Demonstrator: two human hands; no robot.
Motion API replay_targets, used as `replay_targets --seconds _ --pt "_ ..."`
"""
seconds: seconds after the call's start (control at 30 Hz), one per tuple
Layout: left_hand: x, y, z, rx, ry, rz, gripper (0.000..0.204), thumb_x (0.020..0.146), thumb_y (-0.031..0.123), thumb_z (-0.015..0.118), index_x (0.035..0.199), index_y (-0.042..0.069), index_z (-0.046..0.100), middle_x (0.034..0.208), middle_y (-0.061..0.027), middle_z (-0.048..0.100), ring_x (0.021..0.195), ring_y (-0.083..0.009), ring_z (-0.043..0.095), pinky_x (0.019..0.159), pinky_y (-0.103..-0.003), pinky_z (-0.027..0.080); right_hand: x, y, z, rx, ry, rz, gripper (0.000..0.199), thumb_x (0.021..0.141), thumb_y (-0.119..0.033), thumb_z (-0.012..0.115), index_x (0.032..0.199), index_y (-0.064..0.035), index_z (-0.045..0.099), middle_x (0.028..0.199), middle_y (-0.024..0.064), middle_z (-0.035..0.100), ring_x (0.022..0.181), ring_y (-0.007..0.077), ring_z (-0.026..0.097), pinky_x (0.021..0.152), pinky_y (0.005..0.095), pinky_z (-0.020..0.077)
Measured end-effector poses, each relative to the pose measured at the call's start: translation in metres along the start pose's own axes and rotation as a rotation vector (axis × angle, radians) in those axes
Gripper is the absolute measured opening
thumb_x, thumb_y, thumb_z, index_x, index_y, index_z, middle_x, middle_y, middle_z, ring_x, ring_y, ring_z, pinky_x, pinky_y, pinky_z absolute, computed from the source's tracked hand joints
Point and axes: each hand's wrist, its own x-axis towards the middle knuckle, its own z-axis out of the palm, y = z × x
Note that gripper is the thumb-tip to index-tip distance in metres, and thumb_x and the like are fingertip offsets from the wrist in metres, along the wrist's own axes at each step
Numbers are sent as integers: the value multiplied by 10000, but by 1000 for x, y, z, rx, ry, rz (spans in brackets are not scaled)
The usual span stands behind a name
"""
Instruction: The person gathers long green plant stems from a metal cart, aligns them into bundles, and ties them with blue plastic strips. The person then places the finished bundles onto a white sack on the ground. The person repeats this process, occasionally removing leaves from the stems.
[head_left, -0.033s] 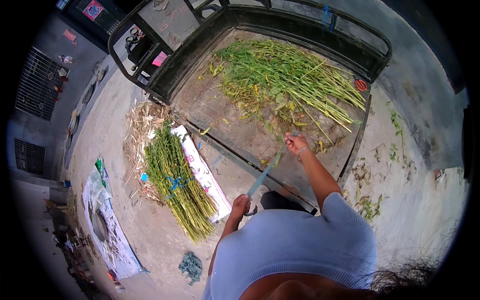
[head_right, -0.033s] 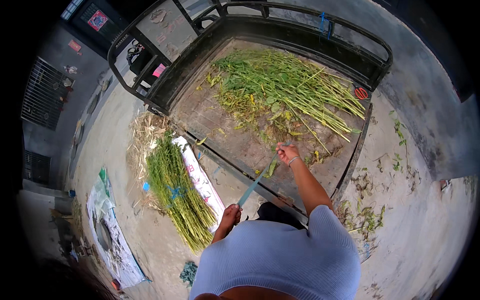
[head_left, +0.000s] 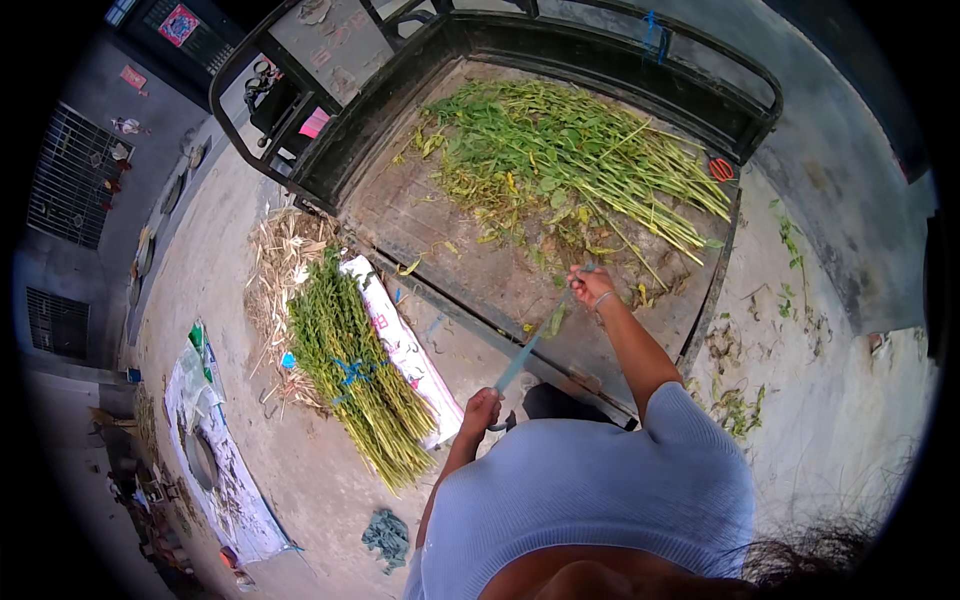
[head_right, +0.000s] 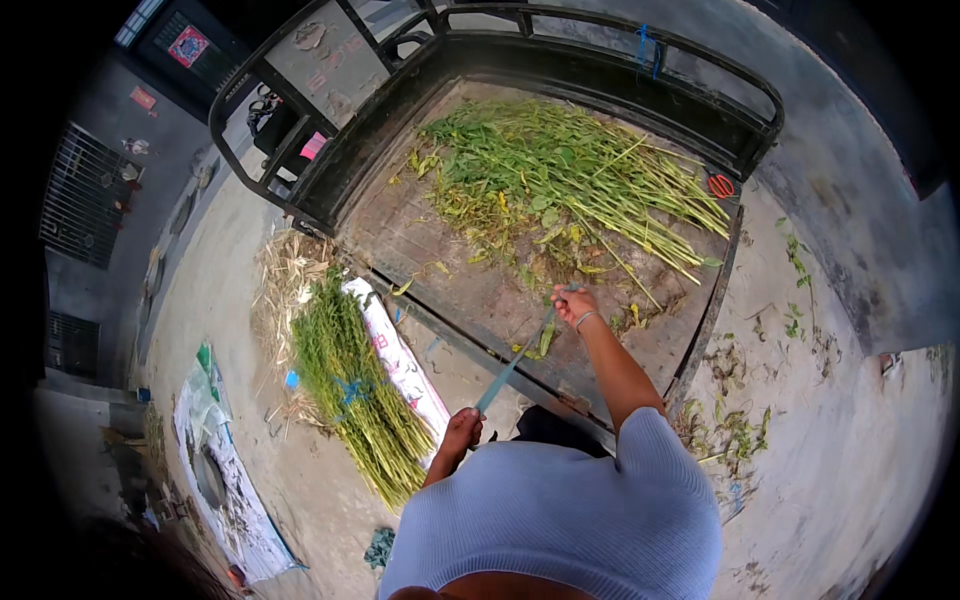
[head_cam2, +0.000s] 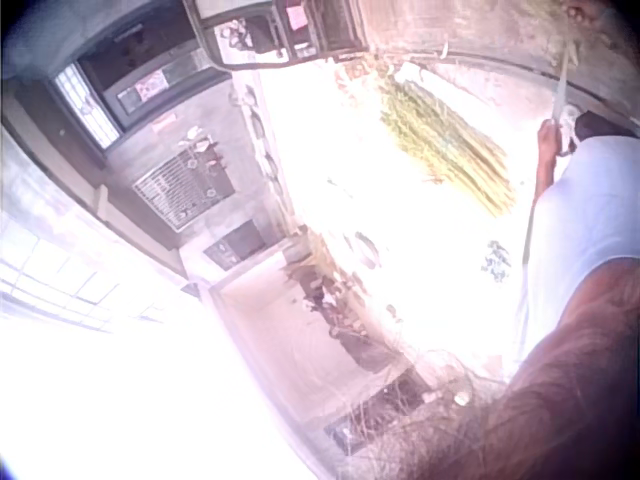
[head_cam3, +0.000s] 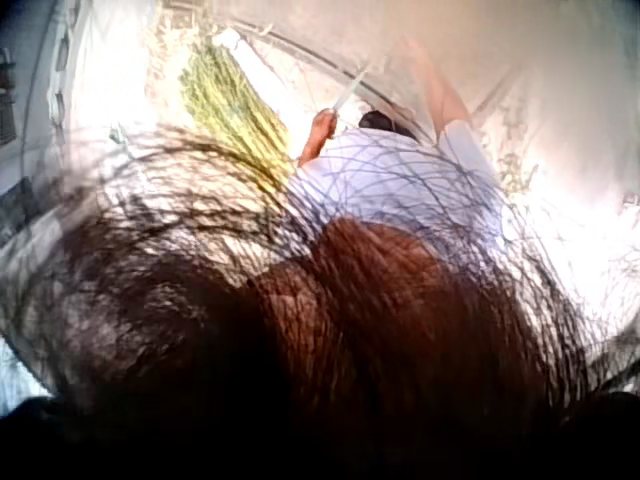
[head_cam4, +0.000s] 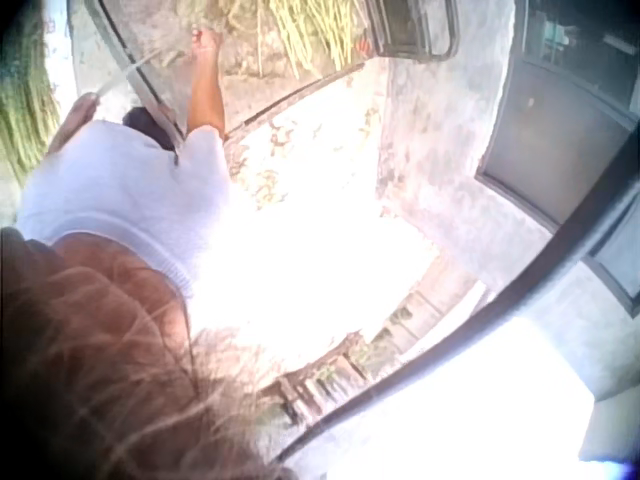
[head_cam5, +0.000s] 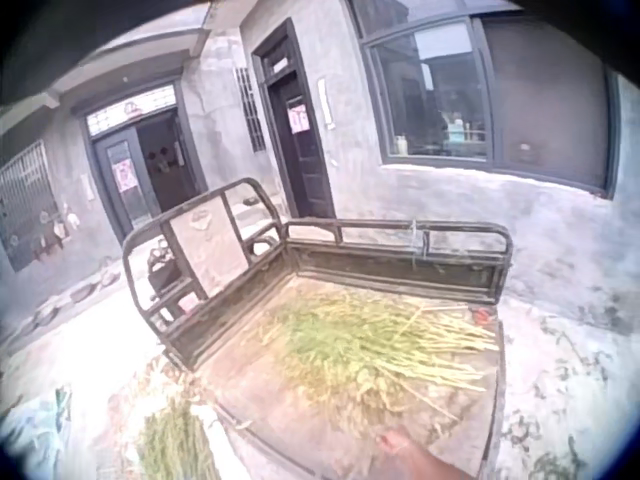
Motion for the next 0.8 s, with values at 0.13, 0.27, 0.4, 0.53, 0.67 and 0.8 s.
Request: replay_targets --seconds 0.13,0.27,0.4,0.53,0.67,0.8 --pt "70 10 -43 195 71 9 141 861 166 489 800 61 560 525 31 423 429 -54 374 393 -201 306 48 -22 38 -218 178 -24 138 859 -69 501 936 -4 596 673 80 583 467 94 506 359 207 406" --pt "137 24 -69 342 33 29 142 844 155 499 774 53 569 562 -2 506 460 -73 457 427 -215 376 107 -43 59 -320 247 -91 121 847 -83 534 893 1 608 636 74 582 444 98 509 344 213 408" --pt "210 25 -104 738 -63 66 178 817 170 498 749 17 558 596 -79 576 498 -154 562 486 -283 449 162 -59 79 -300 368 -142 146 813 -52 566 945 5 587 684 88 602 535 126 578 402 234 461" --pt "276 32 -118 728 -127 11 172 796 180 520 731 23 497 607 -94 578 528 -188 584 513 -315 466 214 -79 95 -328 399 -167 367 772 -4 569 1134 -5 505 924 132 603 722 201 615 545 289 526" --pt "312 55 -114 1201 -212 134 237 763 222 589 898 35 534 781 -144 619 764 -310 605 686 -418 472 242 -73 67 -685 648 -315 404 707 -70 651 1097 -32 550 1097 189 552 820 315 599 642 358 522" --pt "326 74 -117 1231 -354 -164 537 727 312 630 1116 -23 472 934 -186 601 906 -349 568 770 -435 451 237 -79 3 -1250 1048 -302 468 659 -175 690 1087 -62 539 1132 225 494 884 404 558 769 416 479"
